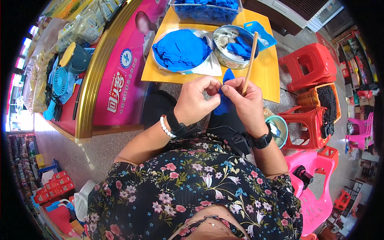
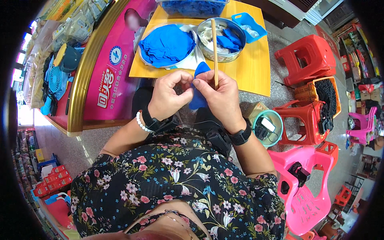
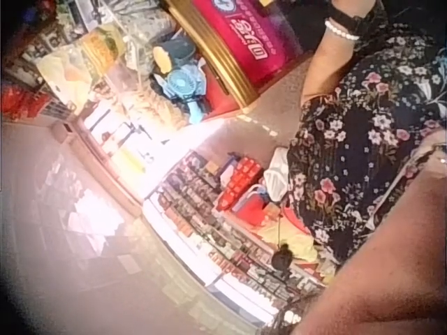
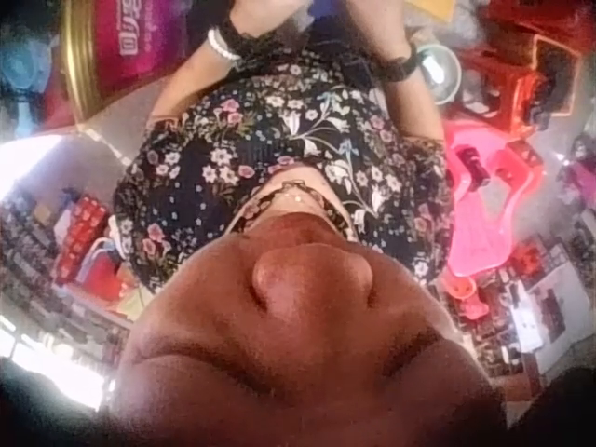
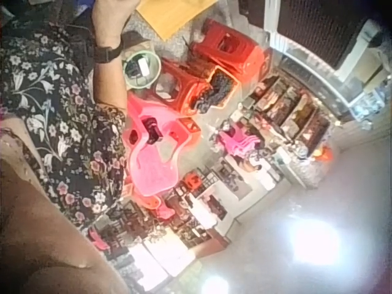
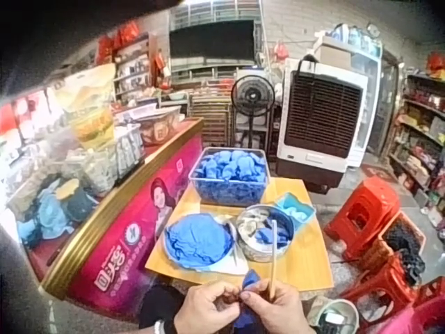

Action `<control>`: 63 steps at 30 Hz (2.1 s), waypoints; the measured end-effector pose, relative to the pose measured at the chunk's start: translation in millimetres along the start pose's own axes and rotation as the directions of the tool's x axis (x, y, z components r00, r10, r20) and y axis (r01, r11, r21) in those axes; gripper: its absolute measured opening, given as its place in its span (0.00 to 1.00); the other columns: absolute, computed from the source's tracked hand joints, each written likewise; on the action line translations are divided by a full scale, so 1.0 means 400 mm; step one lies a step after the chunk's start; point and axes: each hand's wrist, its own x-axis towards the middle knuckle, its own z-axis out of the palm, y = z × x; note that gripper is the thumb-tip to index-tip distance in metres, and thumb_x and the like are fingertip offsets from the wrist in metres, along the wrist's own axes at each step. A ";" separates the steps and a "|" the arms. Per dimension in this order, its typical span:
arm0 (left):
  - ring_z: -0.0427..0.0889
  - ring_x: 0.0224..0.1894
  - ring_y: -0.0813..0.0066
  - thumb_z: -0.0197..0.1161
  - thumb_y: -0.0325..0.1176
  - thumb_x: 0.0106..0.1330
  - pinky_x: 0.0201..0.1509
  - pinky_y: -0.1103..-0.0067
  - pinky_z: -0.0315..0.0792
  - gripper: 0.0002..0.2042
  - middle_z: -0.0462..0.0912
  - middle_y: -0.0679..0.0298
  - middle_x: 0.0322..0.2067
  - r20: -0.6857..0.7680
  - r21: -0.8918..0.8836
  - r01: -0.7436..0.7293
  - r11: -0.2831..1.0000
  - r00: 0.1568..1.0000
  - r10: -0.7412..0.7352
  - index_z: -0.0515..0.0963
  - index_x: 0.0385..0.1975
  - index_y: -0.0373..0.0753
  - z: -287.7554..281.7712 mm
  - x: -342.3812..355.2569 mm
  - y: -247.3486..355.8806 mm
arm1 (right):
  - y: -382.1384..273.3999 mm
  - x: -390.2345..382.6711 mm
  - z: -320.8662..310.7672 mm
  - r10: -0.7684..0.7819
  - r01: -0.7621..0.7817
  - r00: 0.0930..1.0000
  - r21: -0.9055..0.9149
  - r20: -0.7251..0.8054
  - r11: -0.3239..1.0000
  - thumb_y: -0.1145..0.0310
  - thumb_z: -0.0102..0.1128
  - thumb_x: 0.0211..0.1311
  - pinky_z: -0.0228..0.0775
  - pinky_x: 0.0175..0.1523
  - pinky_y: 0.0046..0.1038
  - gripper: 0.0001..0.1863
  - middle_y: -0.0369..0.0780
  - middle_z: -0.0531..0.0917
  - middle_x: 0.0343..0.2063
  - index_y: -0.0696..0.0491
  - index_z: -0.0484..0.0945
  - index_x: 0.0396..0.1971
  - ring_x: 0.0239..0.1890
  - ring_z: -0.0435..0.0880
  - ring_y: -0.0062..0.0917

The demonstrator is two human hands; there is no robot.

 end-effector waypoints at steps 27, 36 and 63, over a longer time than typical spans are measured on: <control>0.76 0.37 0.87 0.57 0.24 0.63 0.44 0.86 0.72 0.10 0.77 0.70 0.38 0.138 -0.709 0.228 0.667 0.973 -0.186 0.72 0.43 0.38 -0.010 0.022 -0.045 | -0.011 -0.008 -0.007 0.159 -0.184 0.978 0.193 0.137 0.964 0.67 0.58 0.64 0.55 0.26 0.13 0.08 0.26 0.74 0.21 0.54 0.76 0.28 0.22 0.65 0.07; 0.79 0.33 0.83 0.62 0.30 0.62 0.36 0.85 0.75 0.07 0.79 0.68 0.34 0.277 -0.788 0.393 0.473 0.914 -0.297 0.73 0.37 0.39 -0.010 0.027 -0.026 | -0.009 -0.008 0.004 0.090 -0.105 0.986 0.109 0.138 0.988 0.67 0.56 0.65 0.58 0.30 0.14 0.09 0.26 0.73 0.22 0.55 0.75 0.27 0.25 0.65 0.07; 0.75 0.31 0.85 0.60 0.28 0.63 0.34 0.85 0.71 0.06 0.78 0.68 0.30 -0.184 -0.287 0.008 0.958 0.981 -0.063 0.73 0.34 0.34 0.036 0.053 -0.055 | 0.015 0.007 0.013 -0.058 0.071 0.995 -0.168 0.082 0.983 0.72 0.67 0.53 0.62 0.27 0.14 0.08 0.28 0.74 0.21 0.57 0.77 0.30 0.23 0.69 0.09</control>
